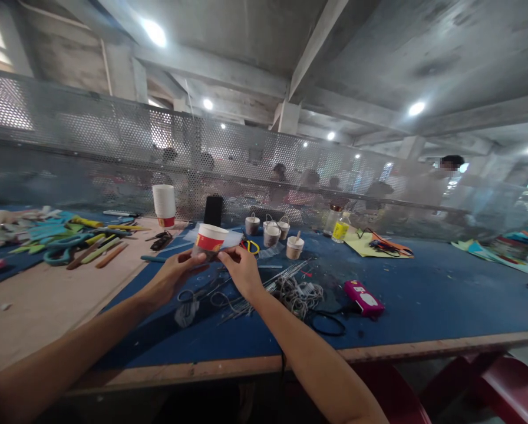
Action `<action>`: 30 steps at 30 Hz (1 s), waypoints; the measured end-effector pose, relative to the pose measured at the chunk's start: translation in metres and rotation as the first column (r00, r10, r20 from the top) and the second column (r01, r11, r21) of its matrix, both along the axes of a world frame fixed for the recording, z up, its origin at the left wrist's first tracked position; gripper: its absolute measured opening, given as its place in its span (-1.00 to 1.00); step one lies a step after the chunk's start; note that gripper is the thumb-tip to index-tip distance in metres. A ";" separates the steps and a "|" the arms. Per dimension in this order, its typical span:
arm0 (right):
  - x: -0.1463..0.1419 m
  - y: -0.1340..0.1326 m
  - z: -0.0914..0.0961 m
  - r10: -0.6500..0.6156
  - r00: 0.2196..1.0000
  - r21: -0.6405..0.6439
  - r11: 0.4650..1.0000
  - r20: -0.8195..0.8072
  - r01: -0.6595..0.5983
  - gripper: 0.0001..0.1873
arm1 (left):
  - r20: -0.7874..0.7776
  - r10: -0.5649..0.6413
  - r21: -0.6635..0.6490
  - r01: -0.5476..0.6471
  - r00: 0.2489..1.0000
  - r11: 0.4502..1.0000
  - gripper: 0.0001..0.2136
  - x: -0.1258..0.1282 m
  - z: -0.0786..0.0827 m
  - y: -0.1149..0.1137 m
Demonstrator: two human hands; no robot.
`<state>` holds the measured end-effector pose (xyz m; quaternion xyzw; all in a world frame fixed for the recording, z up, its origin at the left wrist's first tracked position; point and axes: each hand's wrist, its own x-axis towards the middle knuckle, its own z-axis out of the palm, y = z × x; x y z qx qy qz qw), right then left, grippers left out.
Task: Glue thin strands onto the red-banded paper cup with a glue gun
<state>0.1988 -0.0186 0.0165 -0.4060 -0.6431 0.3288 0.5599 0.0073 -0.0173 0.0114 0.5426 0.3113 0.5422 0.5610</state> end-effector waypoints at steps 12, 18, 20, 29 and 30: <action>-0.002 -0.008 -0.002 0.172 0.983 0.014 0.985 0.067 -0.173 -0.72 | 0.243 -0.082 -0.136 0.117 0.967 0.984 -0.76 -0.006 -0.002 0.008; -0.001 -0.009 -0.004 0.100 0.943 0.064 0.990 0.318 -0.127 -0.71 | 0.341 -0.083 -0.224 0.166 0.937 0.960 -0.87 -0.009 0.003 0.006; 0.002 -0.006 -0.004 -0.003 0.927 0.109 0.993 0.375 -0.041 -0.70 | 0.350 -0.071 -0.239 0.163 0.934 0.957 -0.90 -0.010 0.006 0.003; 0.049 0.001 0.017 -0.179 0.292 0.087 0.950 0.939 0.300 -0.65 | 0.394 -0.053 -0.318 0.190 0.917 0.929 -0.91 -0.011 0.016 -0.006; 0.053 0.001 0.016 -0.155 0.234 0.077 0.947 0.960 0.312 -0.61 | 0.400 -0.069 -0.309 0.206 0.914 0.928 -0.91 -0.011 0.016 -0.007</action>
